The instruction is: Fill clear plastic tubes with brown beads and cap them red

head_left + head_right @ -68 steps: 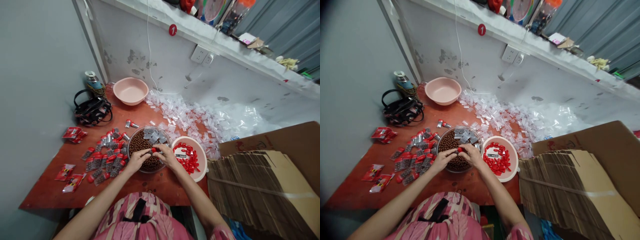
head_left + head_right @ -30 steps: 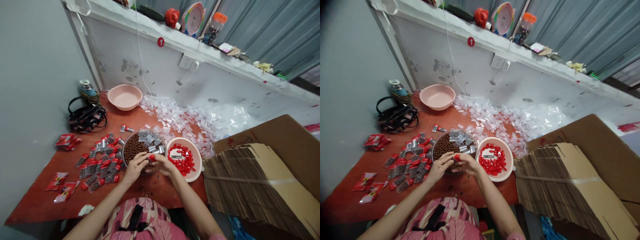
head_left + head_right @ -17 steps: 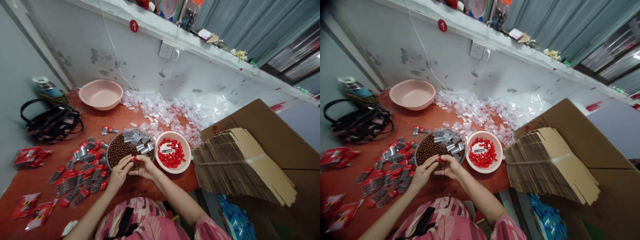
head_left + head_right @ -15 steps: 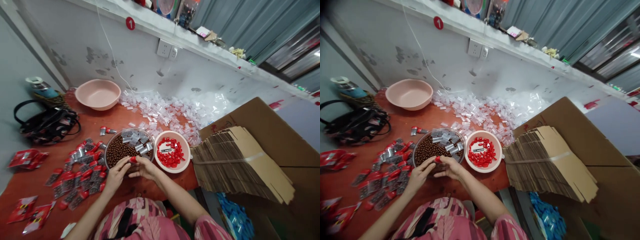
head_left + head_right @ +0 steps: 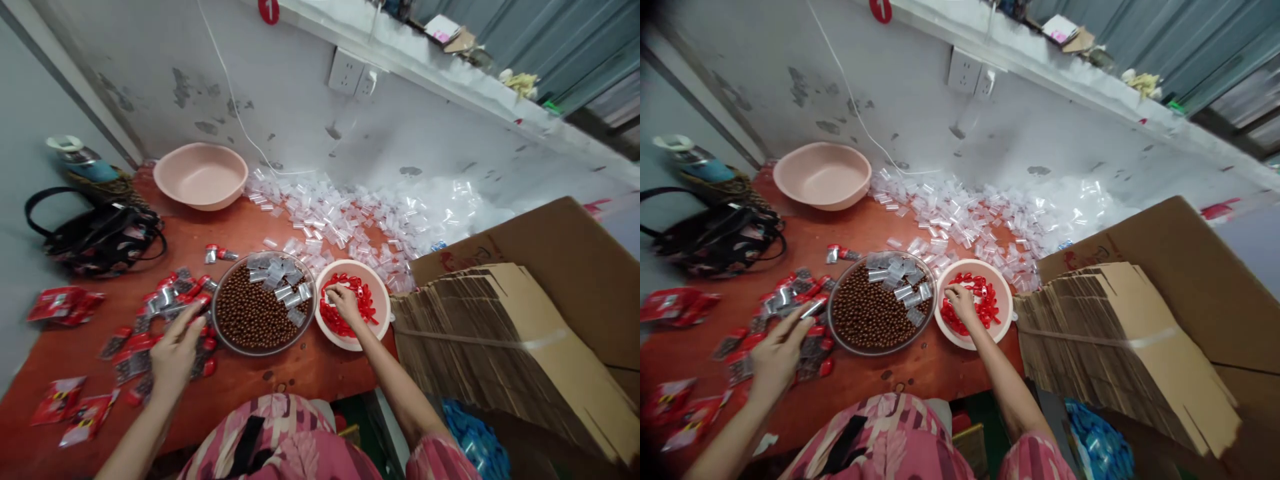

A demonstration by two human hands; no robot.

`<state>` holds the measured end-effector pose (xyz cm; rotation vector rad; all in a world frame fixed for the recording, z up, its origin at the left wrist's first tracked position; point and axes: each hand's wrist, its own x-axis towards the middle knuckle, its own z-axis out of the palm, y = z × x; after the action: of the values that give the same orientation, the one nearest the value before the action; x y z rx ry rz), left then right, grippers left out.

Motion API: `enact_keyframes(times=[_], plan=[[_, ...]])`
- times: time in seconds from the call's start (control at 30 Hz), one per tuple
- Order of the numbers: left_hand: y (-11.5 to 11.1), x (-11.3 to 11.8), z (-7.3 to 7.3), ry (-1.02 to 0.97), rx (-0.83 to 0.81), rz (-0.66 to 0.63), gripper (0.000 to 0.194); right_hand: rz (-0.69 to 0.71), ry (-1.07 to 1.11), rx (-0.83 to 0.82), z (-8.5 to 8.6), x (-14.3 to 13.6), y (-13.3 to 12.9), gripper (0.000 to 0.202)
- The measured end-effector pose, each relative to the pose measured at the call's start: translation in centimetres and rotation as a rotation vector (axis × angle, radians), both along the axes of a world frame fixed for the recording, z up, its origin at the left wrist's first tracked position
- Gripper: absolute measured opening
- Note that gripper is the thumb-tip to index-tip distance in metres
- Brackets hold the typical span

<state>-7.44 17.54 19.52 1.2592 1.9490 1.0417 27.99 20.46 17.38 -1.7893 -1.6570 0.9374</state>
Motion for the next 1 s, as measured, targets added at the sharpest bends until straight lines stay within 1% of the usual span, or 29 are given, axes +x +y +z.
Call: enact_keyframes(times=[0.1,0.17,0.23,0.3,0.4,0.47,0.53,0.6,0.67,0.77,0.8,0.83,0.87,0.9,0.93,1.0], plan=[[-0.1,1.9,-0.5,-0.115,-0.012,-0.103,0.042,0.231,-0.111,-0.016,-0.6,-4.2,1.0,0.014],[-0.2,3.1,-0.9,-0.162,-0.037,-0.168,0.041,0.352,-0.176,-0.039,-1.3,-6.7,1.7,0.012],[-0.6,3.9,-1.1,-0.202,-0.043,-0.224,0.041,0.422,-0.22,-0.059,-2.0,-8.2,2.4,0.014],[-1.0,4.3,-1.2,-0.236,-0.044,-0.256,0.041,0.455,-0.23,-0.069,-2.5,-8.6,3.0,0.016],[-1.7,4.7,-1.2,-0.283,-0.049,-0.247,0.038,0.468,-0.191,-0.072,-2.7,-8.3,3.9,0.014],[-2.1,5.0,-1.3,-0.324,-0.055,-0.232,0.038,0.458,-0.132,-0.069,-2.3,-8.2,4.0,0.013],[-2.3,5.6,-1.6,-0.381,-0.076,-0.235,0.038,0.438,-0.043,-0.071,-1.7,-8.7,3.7,0.015],[-2.5,6.5,-1.9,-0.441,-0.1,-0.255,0.041,0.42,0.048,-0.075,-1.2,-9.9,2.7,0.019],[-2.5,7.4,-2.2,-0.524,-0.117,-0.241,0.045,0.385,0.19,-0.088,-0.9,-11.3,1.2,0.023],[-2.7,8.3,-2.2,-0.696,-0.123,-0.146,0.049,0.273,0.538,-0.152,-0.5,-12.8,-0.9,0.026],[-2.7,8.3,-2.1,-0.748,-0.13,-0.112,0.049,0.244,0.612,-0.161,-0.3,-13.0,-1.3,0.027],[-2.8,8.2,-2.0,-0.785,-0.143,-0.087,0.048,0.237,0.622,-0.141,0.0,-12.9,-1.6,0.028],[-2.8,8.0,-1.8,-0.81,-0.16,-0.07,0.046,0.261,0.555,-0.081,0.5,-12.7,-1.6,0.029],[-2.9,7.8,-1.6,-0.824,-0.182,-0.062,0.044,0.319,0.441,0.01,1.1,-12.4,-1.4,0.033],[-2.9,7.5,-1.4,-0.832,-0.206,-0.064,0.041,0.415,0.303,0.115,1.7,-12.0,-1.2,0.037],[-2.8,7.1,-1.2,-0.837,-0.247,-0.08,0.035,0.688,0.025,0.315,2.9,-11.5,-0.5,0.042]])
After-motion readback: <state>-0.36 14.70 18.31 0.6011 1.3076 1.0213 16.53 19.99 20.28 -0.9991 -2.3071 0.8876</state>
